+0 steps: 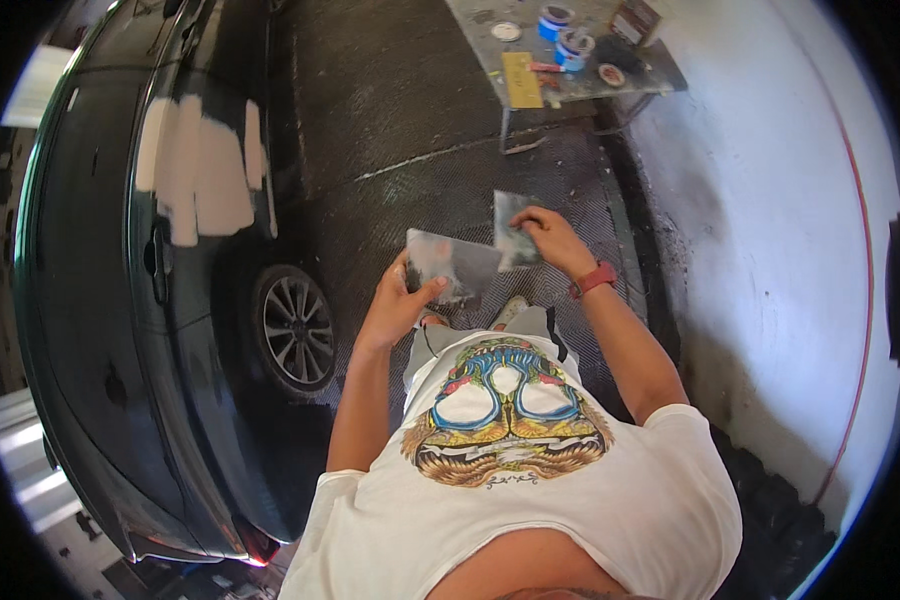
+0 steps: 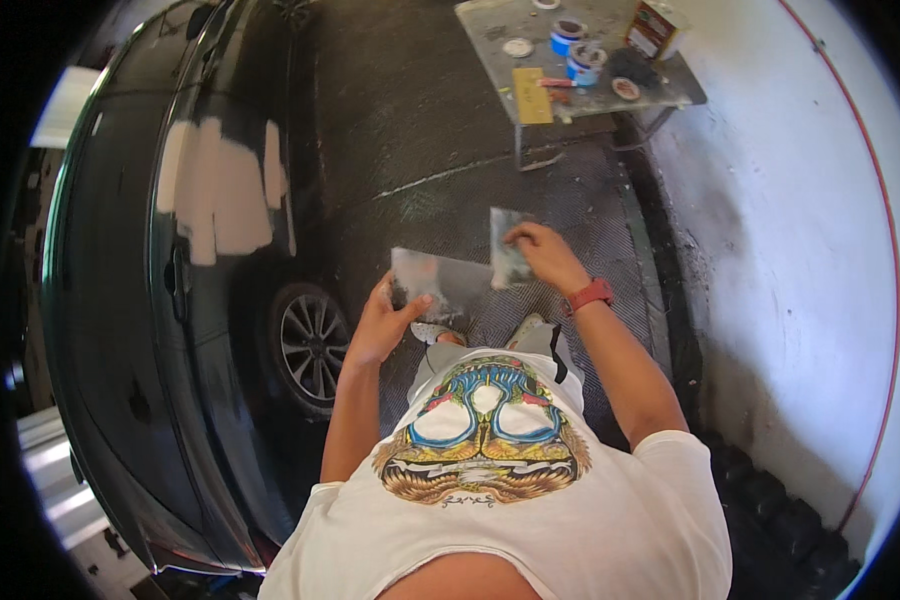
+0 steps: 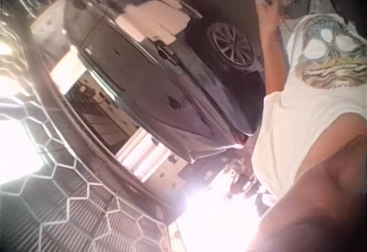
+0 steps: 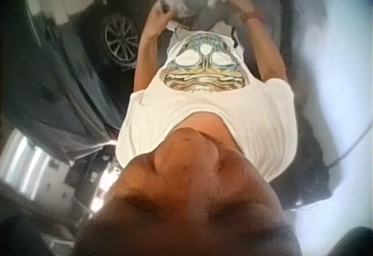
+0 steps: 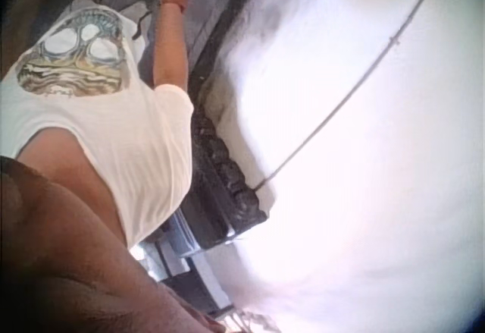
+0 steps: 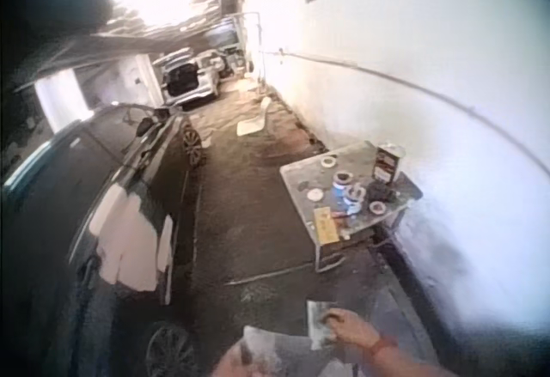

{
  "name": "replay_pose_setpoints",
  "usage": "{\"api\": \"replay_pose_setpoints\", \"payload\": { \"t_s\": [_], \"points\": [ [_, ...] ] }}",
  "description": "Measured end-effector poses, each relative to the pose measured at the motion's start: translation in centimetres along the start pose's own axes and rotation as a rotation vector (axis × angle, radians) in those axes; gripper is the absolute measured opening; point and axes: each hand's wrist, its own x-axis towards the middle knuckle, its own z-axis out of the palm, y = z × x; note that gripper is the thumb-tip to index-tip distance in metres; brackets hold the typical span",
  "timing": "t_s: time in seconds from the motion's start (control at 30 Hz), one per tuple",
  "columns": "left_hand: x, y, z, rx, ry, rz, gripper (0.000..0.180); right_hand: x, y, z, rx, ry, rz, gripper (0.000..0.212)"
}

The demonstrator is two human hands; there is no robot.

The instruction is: The person sands the side of a black car with a sanding block, focusing on areas with white filler. They repeatedly rub the surface, switch hands, and occasionally pause to inspect the sanded area.

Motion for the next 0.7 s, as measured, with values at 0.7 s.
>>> {"api": "replay_pose_setpoints", "payload": {
  "t_s": [0.7],
  "points": [
    [10.6,3.3,8.8,0.199,-0.343,-0.071,0.058,-0.6,-7.8,-7.8,0.379,0.089,-0.03,0.026]
  ]
}}
